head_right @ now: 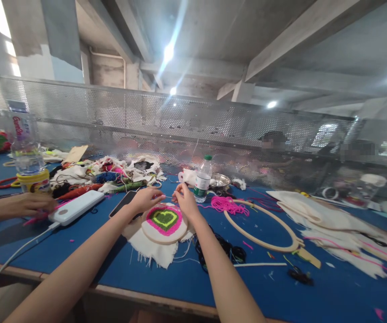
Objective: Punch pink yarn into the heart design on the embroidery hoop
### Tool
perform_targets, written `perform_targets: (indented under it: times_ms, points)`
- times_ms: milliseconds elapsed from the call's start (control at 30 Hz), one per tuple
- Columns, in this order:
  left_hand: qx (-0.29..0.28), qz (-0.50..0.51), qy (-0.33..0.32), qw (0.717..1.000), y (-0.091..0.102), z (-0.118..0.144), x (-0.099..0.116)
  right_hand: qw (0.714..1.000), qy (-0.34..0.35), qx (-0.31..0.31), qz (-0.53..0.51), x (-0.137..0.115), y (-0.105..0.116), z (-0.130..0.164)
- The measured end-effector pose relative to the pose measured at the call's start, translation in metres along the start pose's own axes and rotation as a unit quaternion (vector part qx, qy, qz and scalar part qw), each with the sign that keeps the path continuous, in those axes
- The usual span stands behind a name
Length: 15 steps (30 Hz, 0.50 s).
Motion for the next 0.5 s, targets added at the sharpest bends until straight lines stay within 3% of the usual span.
perform_targets:
  times_ms: [500]
  points:
    - [0.001,-0.033,-0.030,0.999,-0.005,0.006,0.022,1.000,-0.005,-0.011,0.001,0.010,-0.003,0.000]
Point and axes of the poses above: each hand's wrist, its own z-axis away from the middle knuckle, its own y-axis out of the back of the hand, x = y × z, the point moved 10 cm from there along -z, towards the middle knuckle, and after that the axes turned 7 degrees about y, right-handed, at the moved point
